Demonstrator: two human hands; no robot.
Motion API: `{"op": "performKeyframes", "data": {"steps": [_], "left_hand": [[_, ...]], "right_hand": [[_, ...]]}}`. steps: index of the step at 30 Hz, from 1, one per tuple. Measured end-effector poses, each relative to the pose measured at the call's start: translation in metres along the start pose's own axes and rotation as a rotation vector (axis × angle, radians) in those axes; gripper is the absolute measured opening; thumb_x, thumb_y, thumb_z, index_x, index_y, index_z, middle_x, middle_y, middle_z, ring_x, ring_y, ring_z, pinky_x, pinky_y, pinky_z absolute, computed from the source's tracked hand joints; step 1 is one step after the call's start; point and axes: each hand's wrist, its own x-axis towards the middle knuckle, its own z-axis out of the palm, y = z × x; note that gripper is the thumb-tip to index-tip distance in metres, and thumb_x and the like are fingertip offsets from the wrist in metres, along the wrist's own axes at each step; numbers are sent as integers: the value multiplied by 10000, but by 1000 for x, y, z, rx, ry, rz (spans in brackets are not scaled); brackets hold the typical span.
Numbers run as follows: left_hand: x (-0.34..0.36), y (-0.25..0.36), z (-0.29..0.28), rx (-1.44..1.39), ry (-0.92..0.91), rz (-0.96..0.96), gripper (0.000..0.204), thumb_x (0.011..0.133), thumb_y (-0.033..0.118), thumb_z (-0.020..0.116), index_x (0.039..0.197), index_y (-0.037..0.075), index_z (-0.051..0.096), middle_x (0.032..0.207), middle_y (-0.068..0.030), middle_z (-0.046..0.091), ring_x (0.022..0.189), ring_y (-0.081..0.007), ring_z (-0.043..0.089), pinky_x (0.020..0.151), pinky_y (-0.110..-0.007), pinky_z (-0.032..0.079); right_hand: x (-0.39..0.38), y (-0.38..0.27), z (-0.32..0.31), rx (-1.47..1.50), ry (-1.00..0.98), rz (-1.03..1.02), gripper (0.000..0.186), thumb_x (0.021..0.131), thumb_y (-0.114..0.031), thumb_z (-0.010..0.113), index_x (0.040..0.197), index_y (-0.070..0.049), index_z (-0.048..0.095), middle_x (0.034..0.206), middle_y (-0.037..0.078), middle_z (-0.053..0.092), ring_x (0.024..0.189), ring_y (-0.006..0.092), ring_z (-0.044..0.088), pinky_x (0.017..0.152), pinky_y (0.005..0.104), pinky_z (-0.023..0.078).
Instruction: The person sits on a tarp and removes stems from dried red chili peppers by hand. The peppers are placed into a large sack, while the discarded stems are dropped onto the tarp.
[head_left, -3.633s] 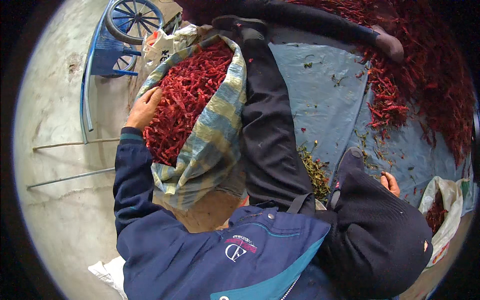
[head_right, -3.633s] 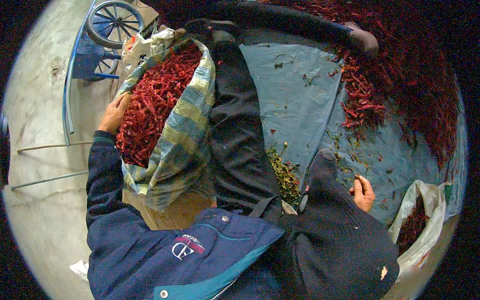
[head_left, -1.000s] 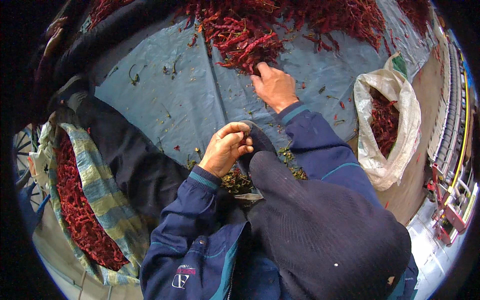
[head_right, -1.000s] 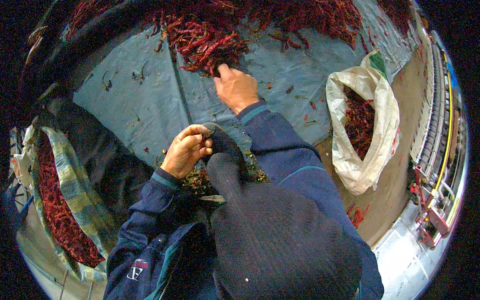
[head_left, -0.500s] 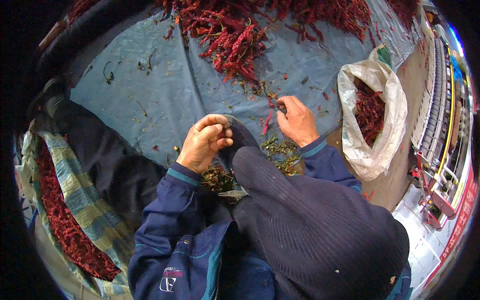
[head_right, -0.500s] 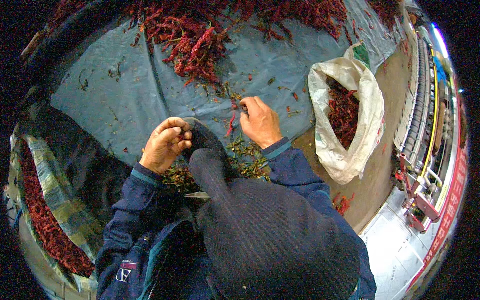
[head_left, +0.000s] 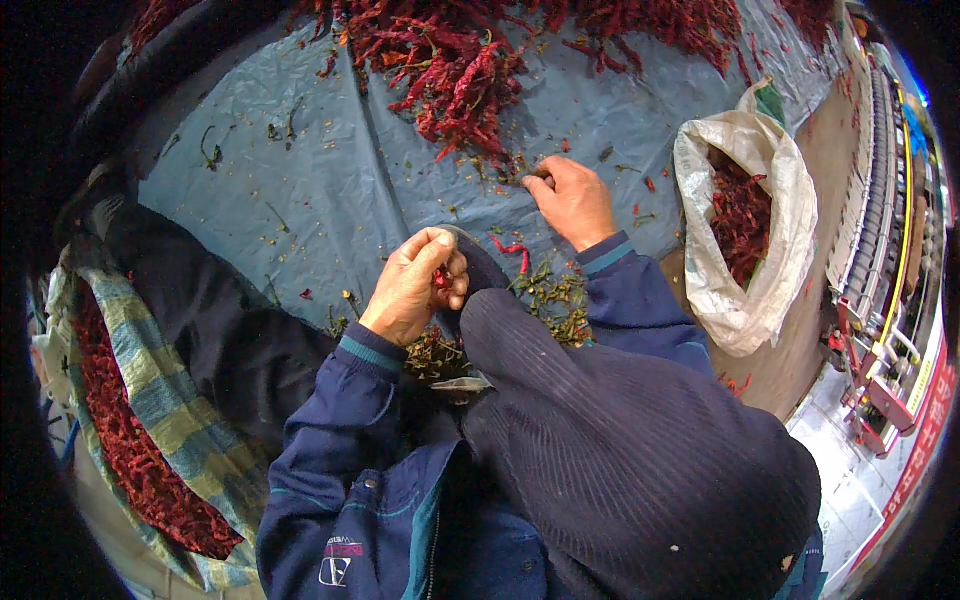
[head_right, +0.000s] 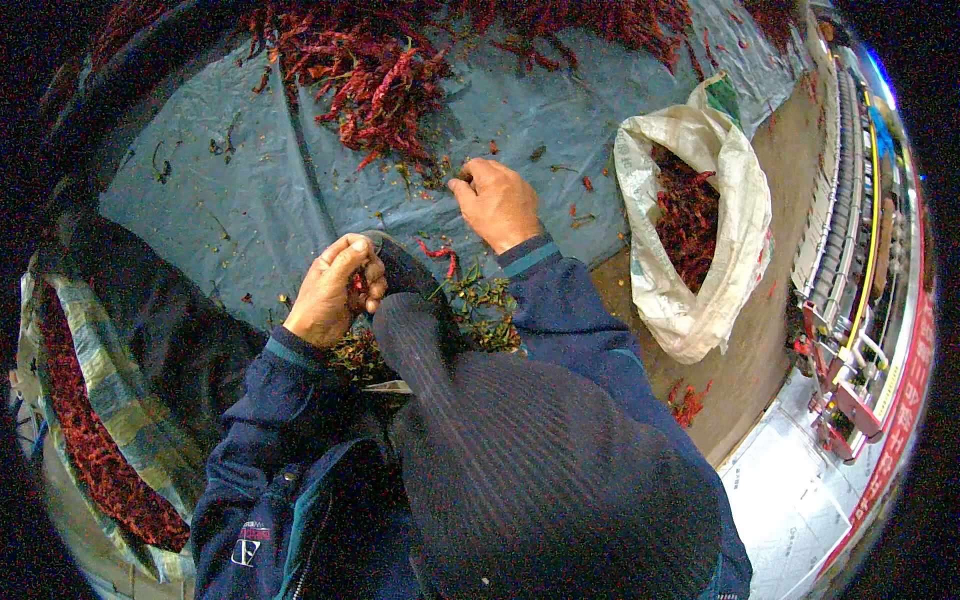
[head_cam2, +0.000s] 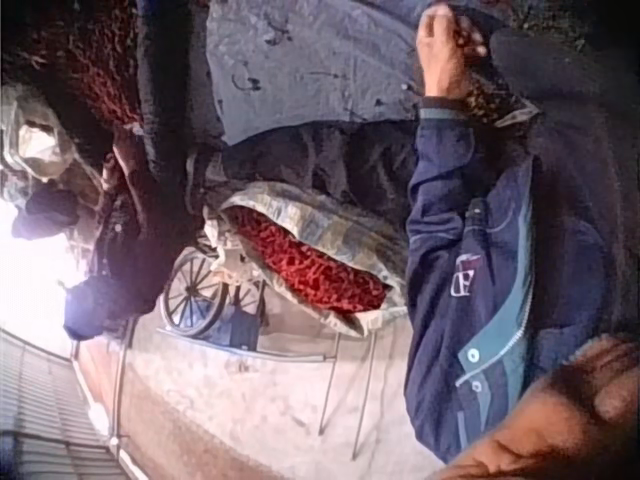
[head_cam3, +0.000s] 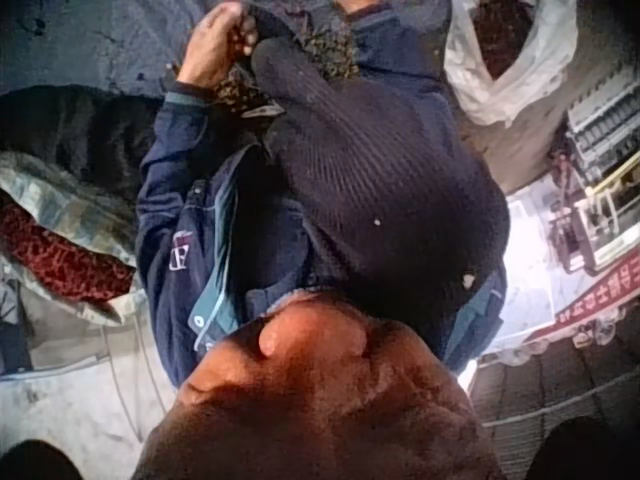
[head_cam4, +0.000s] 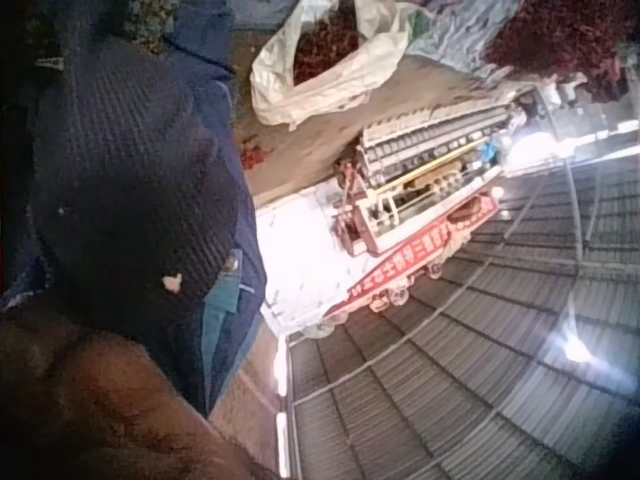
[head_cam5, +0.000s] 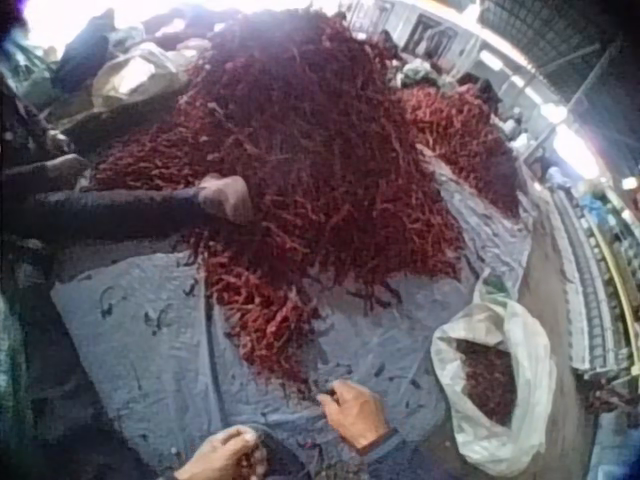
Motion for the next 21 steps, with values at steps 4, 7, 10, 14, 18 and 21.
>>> {"op": "performKeyframes", "data": {"steps": [4, 7, 10, 14, 18, 21], "left_hand": [[0, 7, 14, 122, 39, -16, 239, 1026, 311, 578, 1055, 78, 625, 766, 29, 539, 598, -77, 514, 497, -222, 413], [9, 6, 23, 272, 59, 6, 279, 1030, 320, 575, 1076, 60, 666, 738, 54, 516, 587, -46, 476, 489, -214, 378], [9, 13, 34, 389, 111, 9, 313, 1032, 327, 576, 1082, 41, 692, 709, 71, 498, 585, -34, 447, 488, -208, 350], [17, 12, 37, 494, 105, 133, 268, 980, 287, 669, 1063, 34, 699, 681, 66, 523, 557, -28, 439, 486, -205, 337], [14, 17, 31, 517, 127, 40, 301, 912, 254, 752, 1063, -5, 730, 824, 28, 660, 702, -45, 537, 607, -226, 434], [10, 24, 30, 446, 150, -88, 292, 902, 235, 755, 1066, -5, 730, 853, 12, 679, 748, -66, 572, 663, -235, 472]], "right_hand": [[-1, -9, -18, 622, -229, 412, 234, 942, -239, 656, 895, -10, 668, 768, 41, 678, 625, 145, 651, 552, 334, 518], [-14, -20, -32, 1108, -409, 543, 173, 956, -212, 626, 968, -42, 657, 769, 4, 633, 584, 90, 615, 465, 232, 455], [-24, -28, -33, 1182, -482, 494, 145, 971, -173, 590, 986, -39, 646, 802, 18, 635, 607, 102, 624, 482, 224, 469], [-30, -42, -27, 1154, -471, 398, 151, 978, -148, 613, 1029, -15, 662, 827, 30, 656, 658, 99, 634, 545, 231, 506], [-34, -45, -18, 1192, -360, 316, 171, 987, -162, 627, 1046, -7, 670, 830, 34, 661, 678, 96, 629, 576, 235, 522], [-36, -45, -18, 1148, -299, 363, 185, 994, -183, 635, 1045, -10, 674, 820, 23, 655, 658, 79, 613, 554, 220, 504]]}}
